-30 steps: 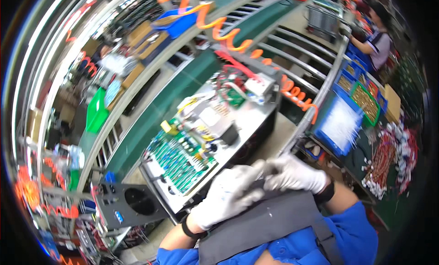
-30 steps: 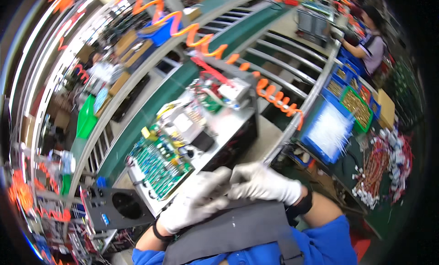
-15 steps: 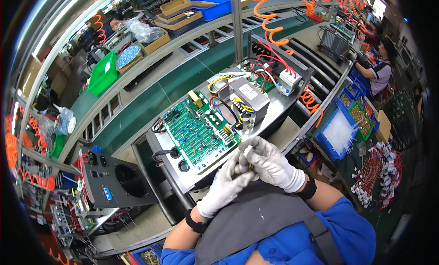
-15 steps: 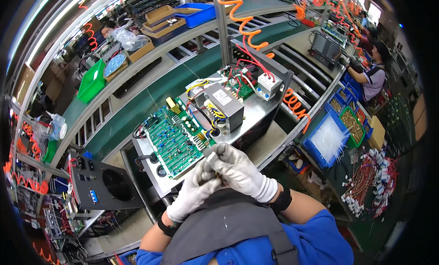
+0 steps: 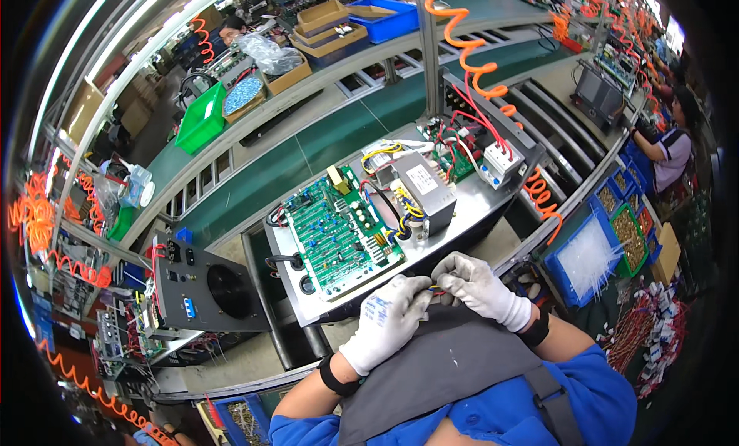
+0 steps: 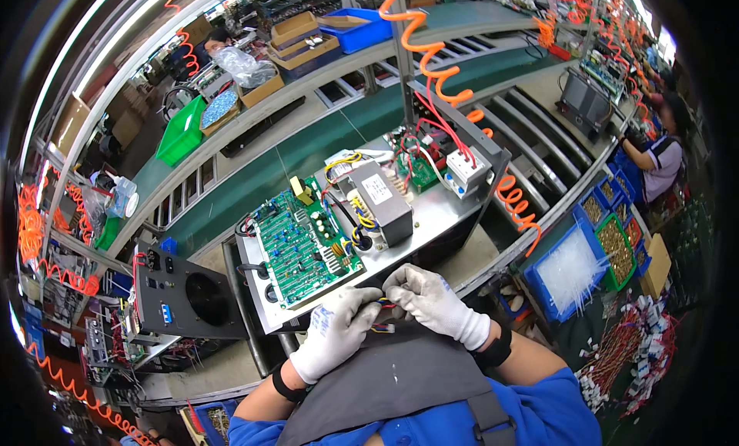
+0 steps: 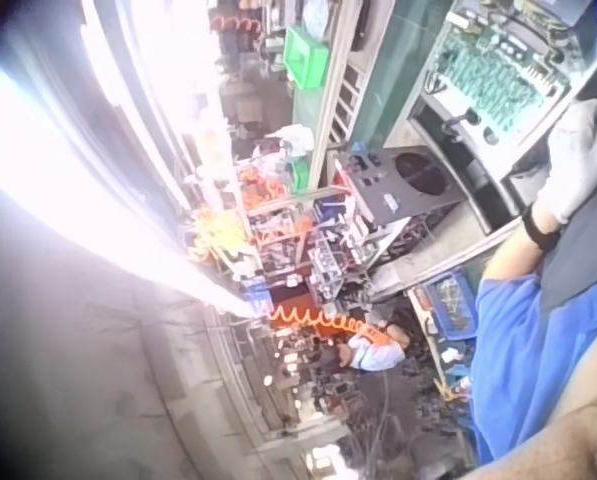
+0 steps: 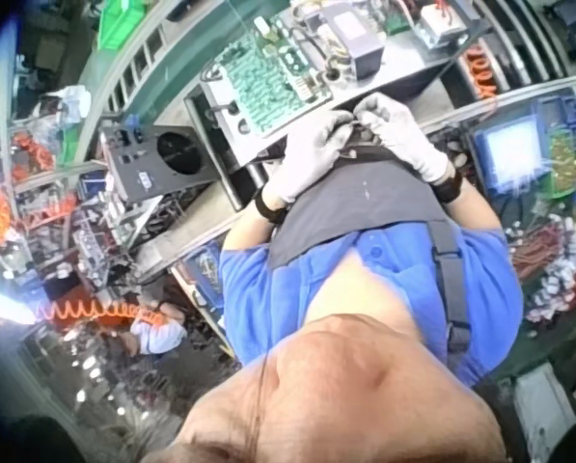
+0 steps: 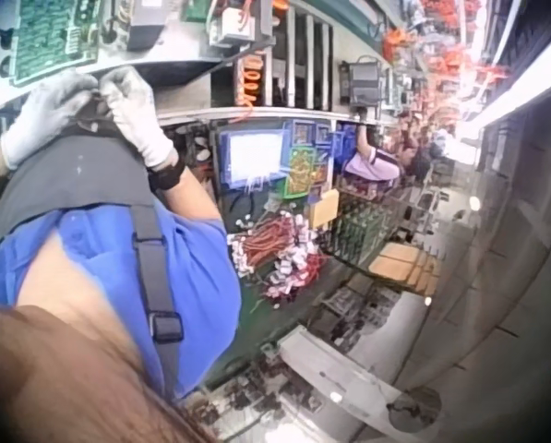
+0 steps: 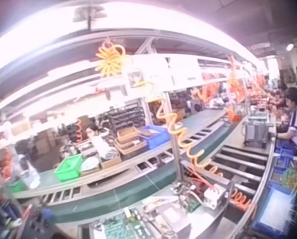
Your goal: Assembling and wiring components inside a large electronic machine or inverter on a factory assembly line.
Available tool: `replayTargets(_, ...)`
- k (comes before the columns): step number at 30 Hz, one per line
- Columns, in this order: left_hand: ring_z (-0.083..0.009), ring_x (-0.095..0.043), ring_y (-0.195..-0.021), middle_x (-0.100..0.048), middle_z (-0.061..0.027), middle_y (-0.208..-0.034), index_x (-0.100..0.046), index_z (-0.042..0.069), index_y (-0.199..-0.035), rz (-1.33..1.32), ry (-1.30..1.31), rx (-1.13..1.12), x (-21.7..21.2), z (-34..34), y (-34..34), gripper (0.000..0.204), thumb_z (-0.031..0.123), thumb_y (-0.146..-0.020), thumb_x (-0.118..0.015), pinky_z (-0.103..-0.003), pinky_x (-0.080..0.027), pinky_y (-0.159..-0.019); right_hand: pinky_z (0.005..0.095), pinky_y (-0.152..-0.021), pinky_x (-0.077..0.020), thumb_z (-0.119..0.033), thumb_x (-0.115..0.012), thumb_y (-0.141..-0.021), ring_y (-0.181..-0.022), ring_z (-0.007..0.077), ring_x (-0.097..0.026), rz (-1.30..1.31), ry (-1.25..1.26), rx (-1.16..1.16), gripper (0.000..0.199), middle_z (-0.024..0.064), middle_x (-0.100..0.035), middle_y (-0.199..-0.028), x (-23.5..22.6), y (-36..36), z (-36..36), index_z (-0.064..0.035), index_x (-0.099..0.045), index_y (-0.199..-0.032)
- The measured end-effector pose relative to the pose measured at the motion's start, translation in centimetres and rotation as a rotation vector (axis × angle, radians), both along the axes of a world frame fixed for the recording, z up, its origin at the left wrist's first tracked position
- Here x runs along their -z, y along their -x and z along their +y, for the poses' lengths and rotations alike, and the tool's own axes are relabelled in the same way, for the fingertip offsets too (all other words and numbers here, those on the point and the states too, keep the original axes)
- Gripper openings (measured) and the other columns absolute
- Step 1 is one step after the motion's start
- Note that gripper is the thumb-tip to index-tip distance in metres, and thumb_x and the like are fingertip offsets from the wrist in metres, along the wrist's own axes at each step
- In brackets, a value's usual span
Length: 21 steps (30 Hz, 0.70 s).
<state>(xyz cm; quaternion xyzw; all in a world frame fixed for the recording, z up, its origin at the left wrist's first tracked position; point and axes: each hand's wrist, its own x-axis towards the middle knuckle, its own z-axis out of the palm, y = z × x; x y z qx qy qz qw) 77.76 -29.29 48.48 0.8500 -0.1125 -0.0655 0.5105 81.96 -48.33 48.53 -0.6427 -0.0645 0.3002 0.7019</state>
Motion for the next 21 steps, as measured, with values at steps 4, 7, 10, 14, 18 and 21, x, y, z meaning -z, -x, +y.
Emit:
replayTargets(4,-0.0298,-0.061,-0.075,-0.059,-0.0132,-0.082,-0.062,0.006,-0.107,-0.197,-0.353,0.157,-2.7,-0.9,-0.1,0.023,0.016,-0.086,-0.063,-0.038,-0.049,-0.065,0.024,-0.066,-0.0455,-0.027,-0.062,-0.092,-0.075,0.0078,-0.053,-0.051,-0.007,-0.231,0.044,0.0026,-0.056,-0.085,2.2,-0.8,-1.4,0.0022,-0.045,-0.12)
replayTargets(7,-0.0259,-0.061,-0.075,-0.061,-0.0115,-0.082,-0.065,0.004,-0.099,-0.049,-0.276,0.332,-1.6,0.3,-0.7,0.018,0.014,-0.084,-0.066,-0.035,-0.048,-0.067,0.0223,-0.063,-0.0437,-0.027,-0.063,-0.089,-0.072,0.0062,-0.051,-0.12,-0.092,-0.48,0.05,0.0028,-0.057,-0.085,3.3,-0.8,-1.7,0.0032,-0.047,-0.125)
replayTargets(10,-0.0196,-0.059,-0.075,-0.06,-0.0084,-0.077,-0.066,0.001,-0.09,0.294,-0.086,0.585,-1.6,1.2,-2.2,0.016,0.014,-0.082,-0.071,-0.032,-0.047,-0.068,0.0202,-0.058,-0.0423,-0.028,-0.064,-0.087,-0.069,0.0049,-0.051,-0.031,-0.091,-0.584,0.055,0.0028,-0.059,-0.085,4.1,-0.7,-1.1,0.0007,-0.046,-0.131)
replayTargets(14,-0.0257,-0.062,-0.069,-0.061,-0.0106,-0.077,-0.068,0.007,-0.089,-0.085,-0.53,0.249,-3.1,0.0,-4.8,0.009,0.013,-0.083,-0.064,-0.034,-0.049,-0.063,0.0239,-0.065,-0.0501,-0.027,-0.057,-0.094,-0.075,0.0101,-0.056,0.262,-0.401,-0.213,0.045,0.0049,-0.061,-0.09,9.3,-2.1,-1.2,-0.0025,-0.049,-0.131)
replayTargets(18,-0.0282,-0.063,-0.065,-0.062,-0.0119,-0.074,-0.068,0.008,-0.089,-0.455,-0.836,0.095,0.6,0.3,-8.7,0.011,0.016,-0.082,-0.063,-0.038,-0.049,-0.058,0.0306,-0.077,-0.0528,-0.02,-0.052,-0.097,-0.085,0.0142,-0.06,0.078,-0.317,-0.15,0.034,0.0095,-0.064,-0.1,14.2,-4.7,-0.5,-0.0001,-0.055,-0.124)
replayTargets(21,-0.0284,-0.063,-0.063,-0.062,-0.0116,-0.07,-0.066,0.007,-0.084,-0.496,-1.063,0.101,1.6,-0.4,-9.3,0.009,0.015,-0.081,-0.062,-0.039,-0.048,-0.056,0.0307,-0.079,-0.0529,-0.021,-0.052,-0.097,-0.091,0.0153,-0.062,-0.037,-0.297,-0.207,0.031,0.0101,-0.065,-0.104,15.6,-6.6,0.8,0.0019,-0.059,-0.117)
